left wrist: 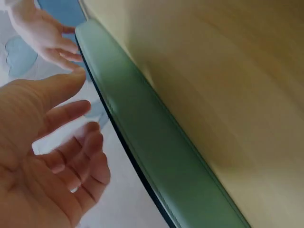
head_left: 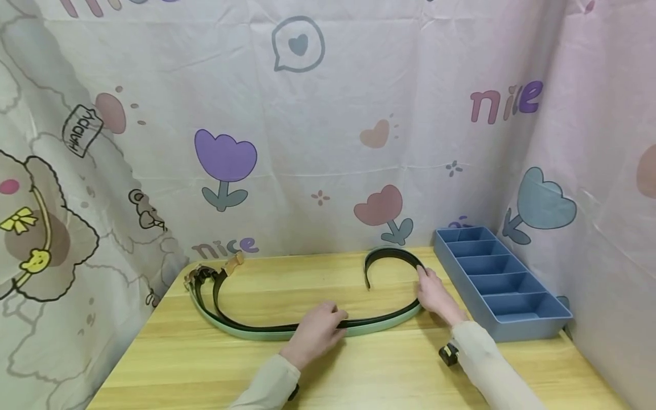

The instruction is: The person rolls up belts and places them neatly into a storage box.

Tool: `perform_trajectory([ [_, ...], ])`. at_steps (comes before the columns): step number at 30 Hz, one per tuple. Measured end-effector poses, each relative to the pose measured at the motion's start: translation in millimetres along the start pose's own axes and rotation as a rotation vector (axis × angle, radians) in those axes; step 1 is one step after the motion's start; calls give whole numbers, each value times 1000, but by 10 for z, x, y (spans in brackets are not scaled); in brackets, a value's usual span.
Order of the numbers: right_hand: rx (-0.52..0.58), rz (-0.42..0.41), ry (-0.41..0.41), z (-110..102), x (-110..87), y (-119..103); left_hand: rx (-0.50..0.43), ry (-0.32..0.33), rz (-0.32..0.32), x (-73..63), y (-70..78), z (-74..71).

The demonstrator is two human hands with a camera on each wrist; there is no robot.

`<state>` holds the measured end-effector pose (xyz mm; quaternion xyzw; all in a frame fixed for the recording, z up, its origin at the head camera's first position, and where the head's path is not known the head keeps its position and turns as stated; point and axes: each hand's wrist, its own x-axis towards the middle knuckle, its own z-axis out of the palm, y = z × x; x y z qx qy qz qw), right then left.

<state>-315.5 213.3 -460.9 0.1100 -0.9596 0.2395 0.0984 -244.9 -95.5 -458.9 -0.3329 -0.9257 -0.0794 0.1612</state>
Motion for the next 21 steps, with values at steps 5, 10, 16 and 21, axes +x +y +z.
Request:
perform_trajectory([
  [5,44,51,-82,-23,100,136,44,30,88,82,88,60],
  [10,126,131,-145,-34,139,212,98,35,128,136,119,104],
  [16,239,234,-189,-21,153,255,279,35,196,213,206,168],
  [21,306,266,-183,-17,145,281,306,15,209,239,284,215],
])
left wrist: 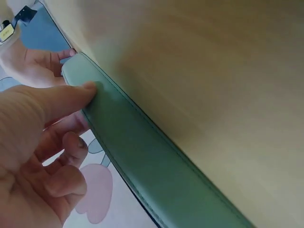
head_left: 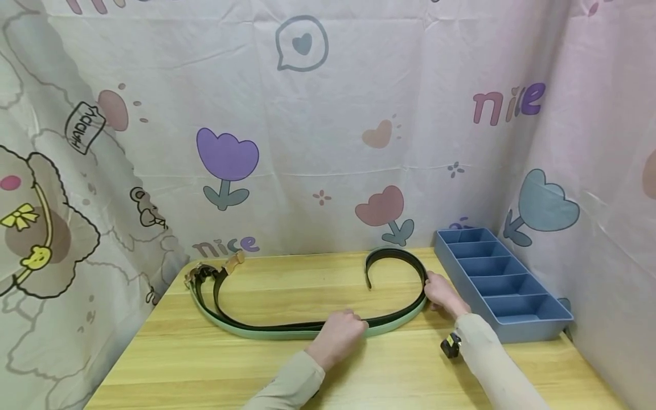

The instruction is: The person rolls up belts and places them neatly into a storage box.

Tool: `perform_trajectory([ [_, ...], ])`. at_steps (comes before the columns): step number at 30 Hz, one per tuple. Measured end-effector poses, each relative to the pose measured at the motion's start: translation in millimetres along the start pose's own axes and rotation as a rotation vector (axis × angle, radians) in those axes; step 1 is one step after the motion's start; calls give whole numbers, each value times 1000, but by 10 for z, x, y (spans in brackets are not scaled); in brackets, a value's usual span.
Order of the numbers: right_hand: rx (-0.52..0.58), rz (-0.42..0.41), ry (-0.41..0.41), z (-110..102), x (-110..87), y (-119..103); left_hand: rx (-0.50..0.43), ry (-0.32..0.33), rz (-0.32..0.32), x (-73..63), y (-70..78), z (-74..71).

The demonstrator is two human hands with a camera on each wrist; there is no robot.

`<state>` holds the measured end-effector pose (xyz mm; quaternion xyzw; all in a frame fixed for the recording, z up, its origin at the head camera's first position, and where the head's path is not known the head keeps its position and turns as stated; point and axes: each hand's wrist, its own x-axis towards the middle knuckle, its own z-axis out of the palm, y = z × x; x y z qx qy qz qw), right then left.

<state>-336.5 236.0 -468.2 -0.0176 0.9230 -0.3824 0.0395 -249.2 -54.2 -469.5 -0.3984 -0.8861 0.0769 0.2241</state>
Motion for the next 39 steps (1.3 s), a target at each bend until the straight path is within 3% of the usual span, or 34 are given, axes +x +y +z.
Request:
perform_trajectory([
  [7,11,22,-17,-35,24,21,-87,-61,-28,6,-19,-1],
  [15,-167,96,119,-54,74,1,-135,-114,-52,21,-32,-34],
  [24,-98,147,150,-108,204,38,-170,-141,-57,42,-33,-29],
  [29,-89,130,241,-206,273,33,-178,-144,-46,29,-30,-29],
  [33,8,68,339,-308,321,-28,-194,-150,-39,6,-31,-47],
  [39,304,28,400,-535,376,-108,-230,-176,-60,-97,-72,-107],
])
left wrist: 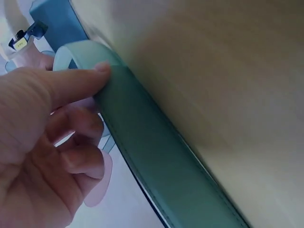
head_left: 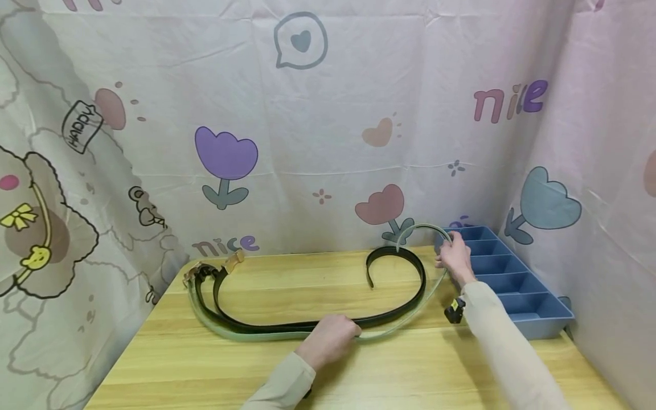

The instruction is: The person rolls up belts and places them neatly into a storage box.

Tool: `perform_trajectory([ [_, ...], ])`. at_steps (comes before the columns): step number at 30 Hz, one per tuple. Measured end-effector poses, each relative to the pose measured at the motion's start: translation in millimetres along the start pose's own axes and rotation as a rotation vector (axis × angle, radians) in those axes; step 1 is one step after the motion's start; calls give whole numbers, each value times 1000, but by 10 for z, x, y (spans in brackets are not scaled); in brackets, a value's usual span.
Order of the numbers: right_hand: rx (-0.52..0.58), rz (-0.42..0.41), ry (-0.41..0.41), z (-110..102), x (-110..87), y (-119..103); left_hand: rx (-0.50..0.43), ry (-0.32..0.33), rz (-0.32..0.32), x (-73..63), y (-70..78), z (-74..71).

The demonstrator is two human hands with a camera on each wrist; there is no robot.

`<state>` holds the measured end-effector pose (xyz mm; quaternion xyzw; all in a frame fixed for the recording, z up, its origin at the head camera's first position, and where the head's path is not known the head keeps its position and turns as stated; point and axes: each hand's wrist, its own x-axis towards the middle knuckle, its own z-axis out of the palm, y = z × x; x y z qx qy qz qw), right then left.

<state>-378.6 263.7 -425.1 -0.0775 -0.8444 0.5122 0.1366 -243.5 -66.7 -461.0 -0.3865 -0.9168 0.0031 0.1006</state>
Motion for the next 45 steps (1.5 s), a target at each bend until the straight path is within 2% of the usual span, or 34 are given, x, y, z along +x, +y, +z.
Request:
perform_trajectory([
  [3,0,-22,2,-112,19,-22,4,-4,-22,-76,-30,-1],
  [9,-246,-53,-7,-266,-34,-20,83,31,-41,-197,-63,0],
  [12,-282,-81,-45,-293,-66,-31,92,45,-75,-240,-94,-90],
  [17,-164,-95,-213,-298,-114,-39,91,107,-179,-264,-228,-339],
  [22,36,-5,-351,-215,-239,-17,79,243,-305,-242,-396,-476],
  [26,225,53,-378,-89,-420,43,8,265,-405,-169,-524,-446],
  [31,434,146,-305,8,-665,128,-137,233,-496,-58,-672,-358],
  [35,535,226,-266,3,-825,166,-253,226,-535,25,-741,-299],
  [39,610,255,-259,-22,-965,197,-314,229,-530,103,-750,-253],
  [42,594,261,-274,-14,-1066,237,-299,224,-515,145,-707,-237],
  [45,485,250,-344,18,-1164,283,-296,245,-496,197,-657,-242],
])
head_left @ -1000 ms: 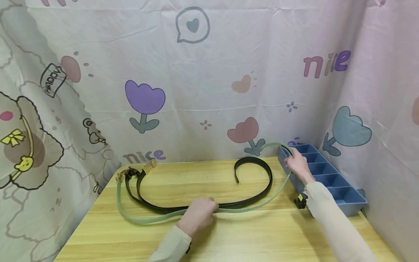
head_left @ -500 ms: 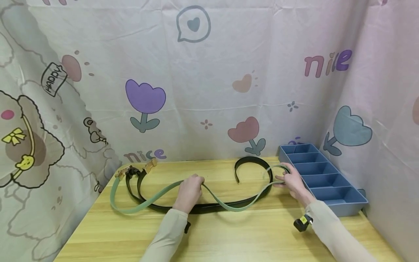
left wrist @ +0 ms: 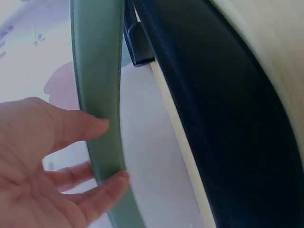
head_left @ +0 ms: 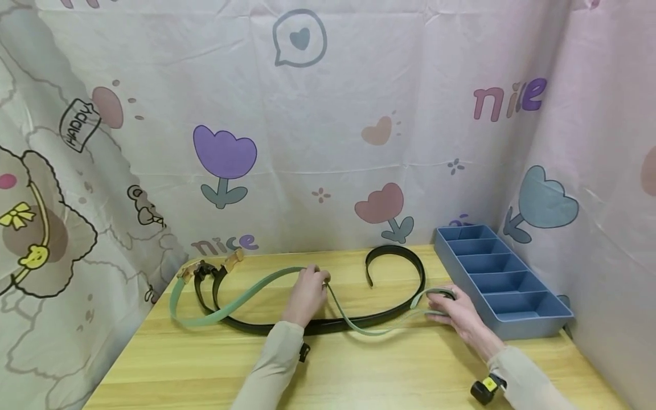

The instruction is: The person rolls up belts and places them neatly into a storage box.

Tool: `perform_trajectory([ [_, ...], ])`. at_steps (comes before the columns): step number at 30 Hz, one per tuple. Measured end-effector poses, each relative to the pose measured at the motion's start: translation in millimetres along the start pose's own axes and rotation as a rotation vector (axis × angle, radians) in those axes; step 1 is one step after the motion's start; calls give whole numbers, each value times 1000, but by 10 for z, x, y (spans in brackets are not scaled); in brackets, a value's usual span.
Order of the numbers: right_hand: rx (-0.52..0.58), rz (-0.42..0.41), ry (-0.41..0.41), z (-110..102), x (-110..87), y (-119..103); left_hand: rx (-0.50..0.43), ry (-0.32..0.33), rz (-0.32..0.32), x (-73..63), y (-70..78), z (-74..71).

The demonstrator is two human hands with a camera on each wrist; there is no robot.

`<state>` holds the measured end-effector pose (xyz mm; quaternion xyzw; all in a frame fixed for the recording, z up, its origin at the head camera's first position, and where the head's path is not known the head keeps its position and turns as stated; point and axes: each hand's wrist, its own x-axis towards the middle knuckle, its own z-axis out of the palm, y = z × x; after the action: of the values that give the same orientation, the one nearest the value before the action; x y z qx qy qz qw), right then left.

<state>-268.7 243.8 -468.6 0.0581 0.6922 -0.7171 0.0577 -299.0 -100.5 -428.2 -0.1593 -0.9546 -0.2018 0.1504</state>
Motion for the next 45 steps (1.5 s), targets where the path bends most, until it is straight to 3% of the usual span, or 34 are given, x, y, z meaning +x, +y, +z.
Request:
perform_trajectory([
  [4,-221,30,-96,95,-77,81,-42,-13,56,66,79,22],
  [7,-317,22,-154,205,-124,102,-50,-65,103,121,127,63],
  [11,-325,8,-191,359,-174,115,-32,-179,136,121,182,149],
  [14,-283,21,-164,437,-201,142,42,-246,184,33,230,220],
  [16,-237,31,-122,465,-212,163,107,-232,236,-47,266,265],
  [18,-213,31,-70,479,-207,186,148,-172,280,-123,301,295],
  [23,-272,-20,-6,484,-210,220,187,9,285,-241,356,307],
  [26,-325,-41,1,471,-232,217,205,33,304,-298,377,302],
  [29,-334,-44,10,441,-241,197,126,-34,370,-369,426,279],
  [32,-314,-47,12,394,-233,167,29,-140,456,-429,484,224],
  [35,-310,-47,-4,346,-220,144,-2,-244,498,-463,505,151],
  [39,-318,-49,-6,314,-204,136,-70,-336,419,-413,447,108],
  [45,-272,-41,-46,360,-280,181,-100,-272,264,-217,230,192],
])
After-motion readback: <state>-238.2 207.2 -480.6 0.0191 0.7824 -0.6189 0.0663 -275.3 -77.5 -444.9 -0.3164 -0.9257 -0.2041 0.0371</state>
